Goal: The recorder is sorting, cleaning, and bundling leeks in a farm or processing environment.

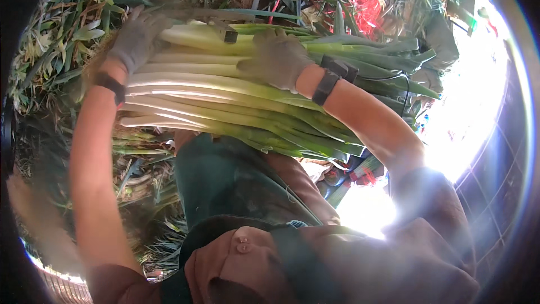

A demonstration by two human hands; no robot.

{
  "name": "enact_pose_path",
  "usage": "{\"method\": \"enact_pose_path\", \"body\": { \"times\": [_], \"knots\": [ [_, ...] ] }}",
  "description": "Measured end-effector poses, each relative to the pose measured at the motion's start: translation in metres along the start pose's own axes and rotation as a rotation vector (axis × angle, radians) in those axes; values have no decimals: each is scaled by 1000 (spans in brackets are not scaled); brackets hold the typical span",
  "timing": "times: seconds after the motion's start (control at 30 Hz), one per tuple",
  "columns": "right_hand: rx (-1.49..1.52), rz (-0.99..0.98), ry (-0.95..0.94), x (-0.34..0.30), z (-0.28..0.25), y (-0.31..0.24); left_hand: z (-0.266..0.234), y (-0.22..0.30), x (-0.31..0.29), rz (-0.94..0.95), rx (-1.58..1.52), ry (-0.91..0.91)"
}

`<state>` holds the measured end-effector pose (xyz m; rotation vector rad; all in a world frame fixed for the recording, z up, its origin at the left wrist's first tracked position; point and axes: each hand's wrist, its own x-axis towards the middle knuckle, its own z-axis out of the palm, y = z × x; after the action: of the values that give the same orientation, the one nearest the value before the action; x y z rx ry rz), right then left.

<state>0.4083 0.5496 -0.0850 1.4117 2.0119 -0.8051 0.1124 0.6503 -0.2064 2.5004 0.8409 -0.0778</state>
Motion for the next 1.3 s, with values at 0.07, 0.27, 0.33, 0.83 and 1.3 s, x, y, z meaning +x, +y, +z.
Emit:
{"method": "enact_pose_path", "body": {
  "times": [0.07, 0.27, 0.33, 0.83, 1.3],
  "knots": [
    [12, 24, 60, -2, 7, -4, -6, 2, 1, -41, -41, -108],
    [77, 99, -24, 1, 8, -4, -19, 54, -16, -266, 238, -145],
    [93, 111, -47, 0, 4, 0, -12, 77, -11, -347, 146, 14],
    [85, 218, -143, -8, -4, -18, 28, 108, 5, -545, -24, 260],
    [310, 111, -455, 14, -89, 59, 42, 118, 27, -642, 12, 166]
  ]
}}
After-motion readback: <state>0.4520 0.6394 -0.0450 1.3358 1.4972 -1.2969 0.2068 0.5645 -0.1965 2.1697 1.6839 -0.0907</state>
